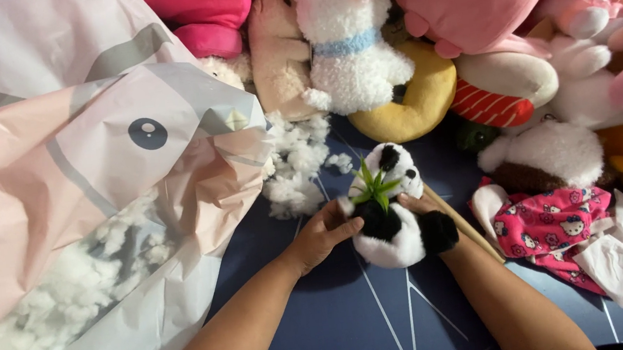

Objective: The person stuffs a small panda plush toy with white synthetic filling, repeatedly adding and compressing the material by hand. They use a cardboard tube to push the filling deeper into the toy's body and head.

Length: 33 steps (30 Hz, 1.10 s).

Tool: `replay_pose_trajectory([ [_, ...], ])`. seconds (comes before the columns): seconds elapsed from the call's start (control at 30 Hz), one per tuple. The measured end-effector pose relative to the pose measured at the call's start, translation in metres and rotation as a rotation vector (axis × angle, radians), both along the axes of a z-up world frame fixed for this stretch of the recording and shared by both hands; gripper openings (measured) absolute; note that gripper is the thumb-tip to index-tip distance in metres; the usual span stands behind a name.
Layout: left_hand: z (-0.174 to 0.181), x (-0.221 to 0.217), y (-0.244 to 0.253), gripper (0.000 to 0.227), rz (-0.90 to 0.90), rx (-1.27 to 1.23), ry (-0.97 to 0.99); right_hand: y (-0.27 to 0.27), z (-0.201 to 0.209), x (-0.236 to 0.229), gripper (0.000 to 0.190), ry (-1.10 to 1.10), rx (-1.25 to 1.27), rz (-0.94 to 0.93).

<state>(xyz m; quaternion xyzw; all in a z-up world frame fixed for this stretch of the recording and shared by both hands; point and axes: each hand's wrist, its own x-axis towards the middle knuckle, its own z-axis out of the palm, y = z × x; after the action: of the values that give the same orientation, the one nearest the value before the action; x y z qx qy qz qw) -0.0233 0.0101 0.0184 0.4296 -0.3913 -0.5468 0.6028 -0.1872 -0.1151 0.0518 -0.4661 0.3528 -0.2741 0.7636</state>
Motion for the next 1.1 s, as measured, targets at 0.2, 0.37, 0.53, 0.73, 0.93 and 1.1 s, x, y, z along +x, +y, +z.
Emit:
replay_pose_trajectory([
  [0.2,0.009,0.003,0.006,0.091,-0.084,0.014,0.101,-0.01,-0.013,-0.008,0.043,0.035,-0.072,0.116],
  [0.37,0.01,0.003,0.007,0.101,-0.136,0.091,0.048,-0.018,-0.028,-0.016,0.042,0.07,-0.117,0.207],
  [0.53,-0.033,0.007,-0.004,0.049,-0.069,-0.083,0.144,-0.018,-0.03,-0.017,0.042,0.101,-0.166,0.301],
  [0.73,-0.039,0.009,-0.005,0.041,-0.083,-0.039,0.014,-0.026,-0.04,-0.02,0.047,0.115,-0.185,0.332],
  [0.93,-0.065,0.009,-0.018,0.019,-0.021,-0.15,0.071,-0.025,-0.032,-0.017,0.045,0.088,-0.17,0.266],
  [1.1,-0.054,0.008,-0.017,0.018,0.109,-0.177,0.043,-0.021,-0.014,-0.014,0.036,0.045,-0.229,0.293],
])
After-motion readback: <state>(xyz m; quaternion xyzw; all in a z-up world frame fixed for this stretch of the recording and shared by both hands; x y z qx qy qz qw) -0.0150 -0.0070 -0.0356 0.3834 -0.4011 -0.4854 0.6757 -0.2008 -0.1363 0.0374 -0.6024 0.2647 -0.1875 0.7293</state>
